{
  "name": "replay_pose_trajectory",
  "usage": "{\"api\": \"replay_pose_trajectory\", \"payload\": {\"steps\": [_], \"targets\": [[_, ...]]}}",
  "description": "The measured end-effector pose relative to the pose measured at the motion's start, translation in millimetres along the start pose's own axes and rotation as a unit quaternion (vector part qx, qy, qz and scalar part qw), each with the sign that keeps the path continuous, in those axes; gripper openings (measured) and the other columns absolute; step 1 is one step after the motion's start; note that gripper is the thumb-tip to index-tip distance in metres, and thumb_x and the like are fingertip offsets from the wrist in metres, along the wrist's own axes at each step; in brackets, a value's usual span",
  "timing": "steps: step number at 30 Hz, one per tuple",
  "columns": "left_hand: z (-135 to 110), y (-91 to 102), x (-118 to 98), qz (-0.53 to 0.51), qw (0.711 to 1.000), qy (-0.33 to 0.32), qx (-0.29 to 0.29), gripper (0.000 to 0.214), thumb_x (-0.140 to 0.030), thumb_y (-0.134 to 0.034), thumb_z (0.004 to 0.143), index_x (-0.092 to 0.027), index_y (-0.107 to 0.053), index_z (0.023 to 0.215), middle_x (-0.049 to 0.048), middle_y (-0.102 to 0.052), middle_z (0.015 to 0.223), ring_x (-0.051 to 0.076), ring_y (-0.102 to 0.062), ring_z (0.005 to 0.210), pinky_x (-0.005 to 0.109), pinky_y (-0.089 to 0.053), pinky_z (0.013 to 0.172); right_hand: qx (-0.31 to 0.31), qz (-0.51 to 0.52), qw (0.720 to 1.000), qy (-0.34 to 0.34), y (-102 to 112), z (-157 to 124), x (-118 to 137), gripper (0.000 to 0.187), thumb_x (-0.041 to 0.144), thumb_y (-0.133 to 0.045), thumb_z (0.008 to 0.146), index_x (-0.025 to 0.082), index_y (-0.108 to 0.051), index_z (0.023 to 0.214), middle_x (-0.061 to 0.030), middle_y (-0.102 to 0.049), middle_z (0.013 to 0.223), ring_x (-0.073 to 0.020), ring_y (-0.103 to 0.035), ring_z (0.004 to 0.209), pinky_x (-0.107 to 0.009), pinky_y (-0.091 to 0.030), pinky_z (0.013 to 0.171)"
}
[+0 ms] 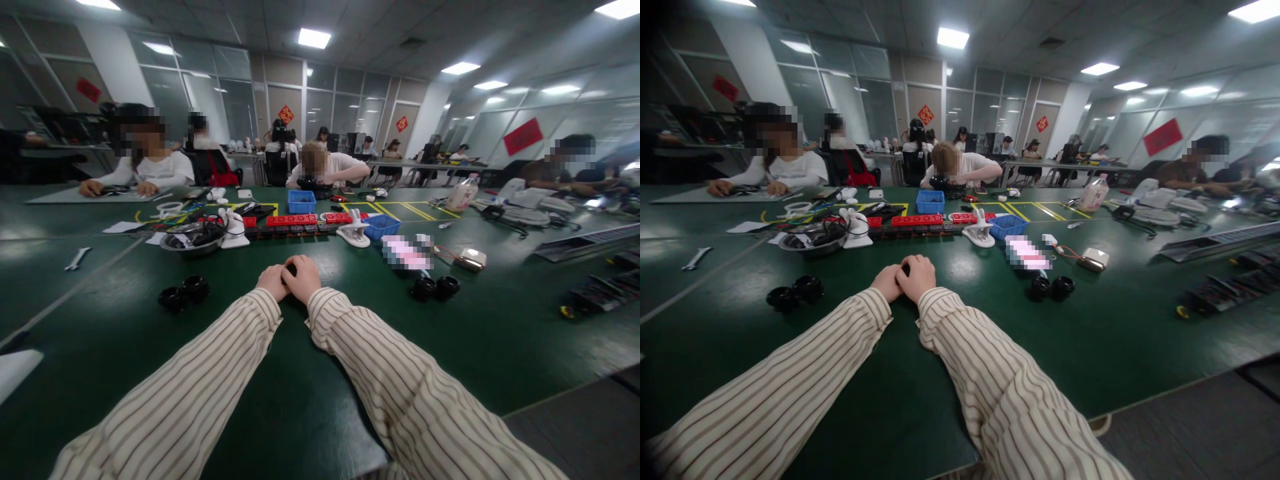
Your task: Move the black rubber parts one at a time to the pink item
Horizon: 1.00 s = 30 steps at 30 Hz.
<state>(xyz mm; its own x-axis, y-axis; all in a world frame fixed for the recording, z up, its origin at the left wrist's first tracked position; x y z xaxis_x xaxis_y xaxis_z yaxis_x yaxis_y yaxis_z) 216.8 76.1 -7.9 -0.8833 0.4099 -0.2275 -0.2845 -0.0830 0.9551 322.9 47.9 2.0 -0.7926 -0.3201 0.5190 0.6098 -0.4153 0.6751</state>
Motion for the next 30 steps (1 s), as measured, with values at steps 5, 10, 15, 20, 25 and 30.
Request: {"api": "replay_pose_trajectory", "payload": {"steps": [5, 10, 15, 20, 25, 30], "targets": [[-1.4, 1.8, -1.1, -0.002, 1.000, 0.000, 0.001, 0.036, -0.029, -0.059, 0.071, -0.013, -0.058, 0.103, 0.0112, -0.063, 0.103, 0.028, -0.057, 0.099, 0.034, -0.046, 0.084, 0.005, 0.005, 1.000, 0.001, -0.3, -0.2, -0.1, 0.011, 0.026, -0.055, 0.079, 0.020, -0.059, 0.087, -0.0029, -0.057, 0.092, -0.0183, -0.049, 0.091, -0.032, -0.037, 0.084], [-1.5, 2.1, -1.3, -0.005, 1.000, 0.002, 0.001, 0.036, -0.029, -0.058, 0.071, -0.013, -0.057, 0.103, 0.0113, -0.063, 0.103, 0.027, -0.057, 0.100, 0.033, -0.045, 0.084, 0.008, 0.007, 1.000, 0.001, 0.5, -1.2, 0.7, 0.011, 0.025, -0.054, 0.079, 0.020, -0.058, 0.088, -0.0035, -0.056, 0.093, -0.0187, -0.048, 0.092, -0.032, -0.037, 0.084], [-0.6, 0.6, -0.7, -0.004, 1.000, 0.009, 0.001, 0.034, -0.030, -0.058, 0.073, -0.013, -0.057, 0.103, 0.0127, -0.063, 0.103, 0.028, -0.057, 0.100, 0.034, -0.045, 0.083, 0.011, 0.008, 1.000, -0.002, 1.1, -1.2, 1.5, 0.011, 0.025, -0.054, 0.080, 0.020, -0.059, 0.088, -0.0034, -0.056, 0.093, -0.0188, -0.048, 0.092, -0.032, -0.037, 0.085], [0.4, -0.6, 0.1, 0.001, 1.000, 0.008, 0.003, 0.035, -0.031, -0.057, 0.073, -0.013, -0.058, 0.102, 0.0125, -0.063, 0.102, 0.028, -0.057, 0.100, 0.033, -0.046, 0.083, 0.015, 0.008, 1.000, -0.003, 3.1, -0.9, 2.5, 0.011, 0.025, -0.054, 0.080, 0.020, -0.059, 0.088, -0.0037, -0.056, 0.093, -0.0187, -0.048, 0.092, -0.032, -0.037, 0.085], [1.4, -1.3, 0.7, 0.006, 1.000, 0.004, 0.006, 0.034, -0.033, -0.058, 0.073, -0.014, -0.059, 0.100, 0.0123, -0.063, 0.102, 0.028, -0.058, 0.098, 0.032, -0.046, 0.081, 0.016, 0.007, 1.000, 0.000, 3.7, -1.0, 3.0, 0.012, 0.025, -0.054, 0.080, 0.019, -0.059, 0.089, -0.0040, -0.057, 0.093, -0.0183, -0.048, 0.092, -0.031, -0.037, 0.085], [1.8, -1.7, 1.6, 0.006, 1.000, 0.006, 0.006, 0.035, -0.033, -0.058, 0.072, -0.012, -0.058, 0.100, 0.0130, -0.063, 0.102, 0.028, -0.059, 0.097, 0.032, -0.047, 0.080, 0.022, 0.010, 1.000, -0.002, 2.1, -0.8, 2.0, 0.012, 0.025, -0.053, 0.080, 0.020, -0.059, 0.089, -0.0040, -0.056, 0.093, -0.0187, -0.048, 0.092, -0.032, -0.038, 0.085]]}}
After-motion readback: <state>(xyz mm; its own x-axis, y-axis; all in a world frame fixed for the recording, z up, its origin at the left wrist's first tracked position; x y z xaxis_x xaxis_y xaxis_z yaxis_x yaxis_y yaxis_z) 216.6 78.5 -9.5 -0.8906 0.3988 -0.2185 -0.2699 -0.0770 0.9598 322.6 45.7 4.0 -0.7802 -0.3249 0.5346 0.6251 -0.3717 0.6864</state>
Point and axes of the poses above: each hand's wrist, its own z-axis towards the middle knuckle, its own y-axis out of the back of the hand, x = y × z, the point moved 1 cm from there along z, towards the middle knuckle
